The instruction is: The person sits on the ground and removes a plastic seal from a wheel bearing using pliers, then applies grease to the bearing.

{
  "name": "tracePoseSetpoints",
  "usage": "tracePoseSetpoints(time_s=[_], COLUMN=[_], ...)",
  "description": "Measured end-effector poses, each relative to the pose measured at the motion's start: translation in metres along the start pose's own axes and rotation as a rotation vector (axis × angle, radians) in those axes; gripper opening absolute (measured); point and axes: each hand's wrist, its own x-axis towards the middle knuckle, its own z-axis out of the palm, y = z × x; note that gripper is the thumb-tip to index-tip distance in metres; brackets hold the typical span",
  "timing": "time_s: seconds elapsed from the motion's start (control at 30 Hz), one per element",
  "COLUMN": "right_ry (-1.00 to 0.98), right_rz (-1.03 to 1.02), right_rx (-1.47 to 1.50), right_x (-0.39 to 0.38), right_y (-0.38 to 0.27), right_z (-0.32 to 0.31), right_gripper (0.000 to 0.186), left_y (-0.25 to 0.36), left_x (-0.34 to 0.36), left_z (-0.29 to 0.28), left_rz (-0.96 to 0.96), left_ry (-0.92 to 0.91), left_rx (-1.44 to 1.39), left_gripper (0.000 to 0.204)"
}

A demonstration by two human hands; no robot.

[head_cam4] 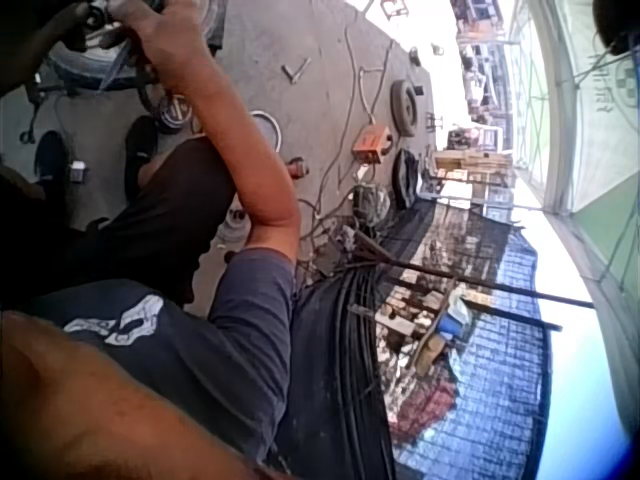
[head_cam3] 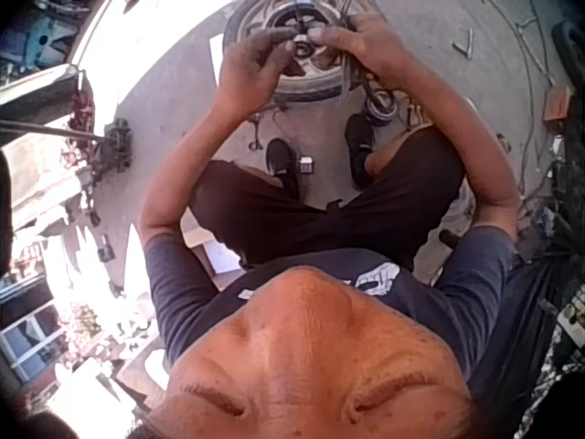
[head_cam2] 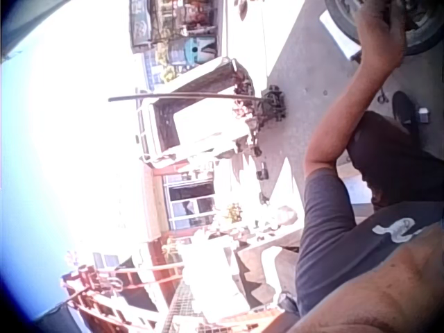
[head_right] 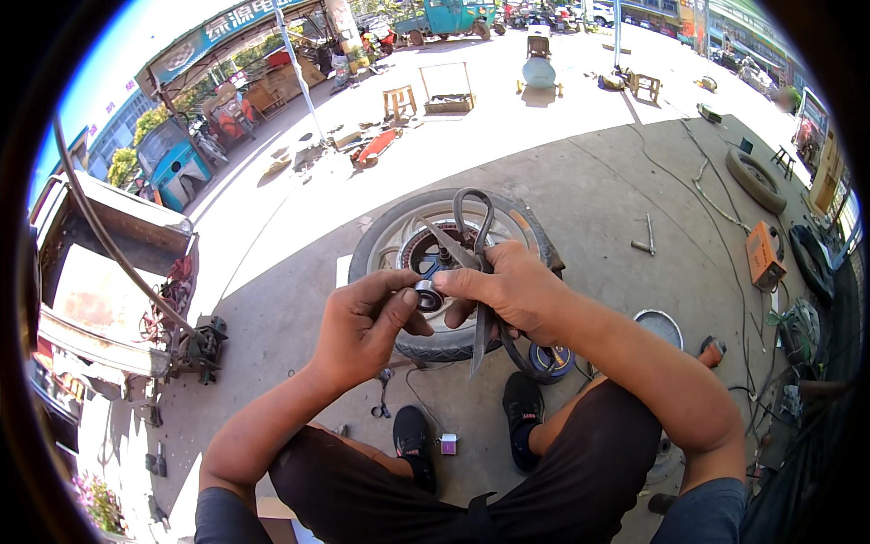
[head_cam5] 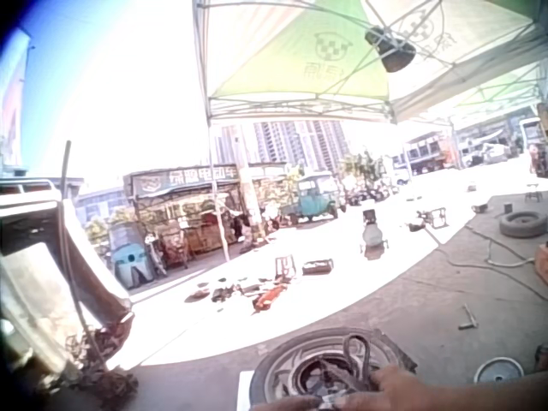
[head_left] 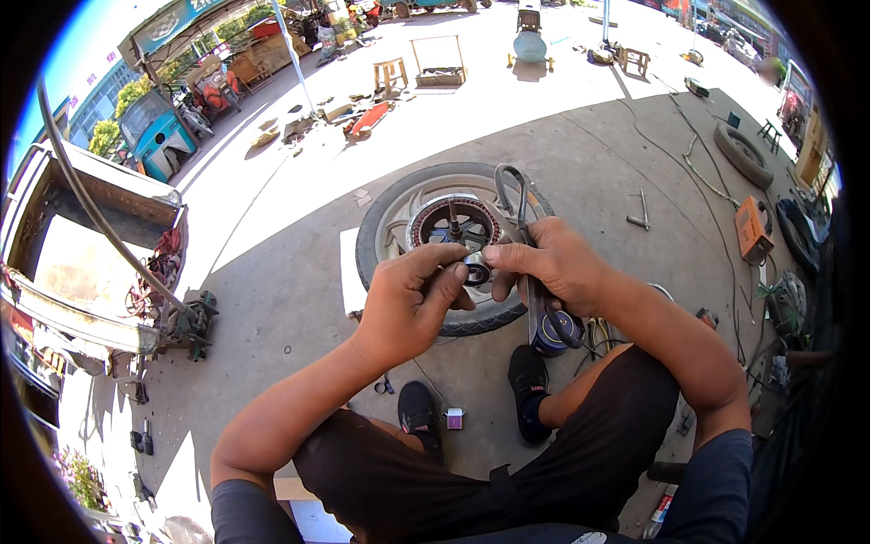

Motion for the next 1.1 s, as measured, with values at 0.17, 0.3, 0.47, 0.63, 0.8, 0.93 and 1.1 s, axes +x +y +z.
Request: tracePoseSetpoints(time_s=[0.17,0.3,0.47,0.63,0.8,0.93,1.1], right_ry=[-0.005,0.019,0.084,0.108,0.133,0.109,0.16], right_rz=[0.052,0.024,-0.229,-0.307,-0.043,-0.063,-0.233], right_rx=[0.193,0.118,0.015,-0.093,0.028,0.429,0.212], right_x=[0.007,0.004,0.004,0.004,-0.001,0.005,0.006], right_y=[0.011,0.009,0.013,0.014,-0.002,0.005,0.003], right_z=[-0.002,-0.009,-0.001,0.0,-0.008,-0.024,-0.022], right_gripper=[0.033,0.034,0.027,0.029,0.04,0.038,0.021], left_y=[-0.009,-0.014,-0.02,-0.025,-0.027,-0.04,-0.045], left_x=[0.006,0.006,0.008,0.008,0.008,0.007,0.007], left_z=[-0.003,0.006,-0.006,-0.005,-0.009,-0.012,-0.015], left_rz=[0.356,0.103,-0.265,-0.299,-0.295,-0.268,-0.249], left_ry=[0.011,0.07,-0.199,-0.189,-0.159,-0.106,-0.059], left_rx=[0.212,-0.236,-0.541,-0.598,-0.643,-0.67,-0.768], left_gripper=[0.023,0.028,0.032,0.032,0.03,0.03,0.029])
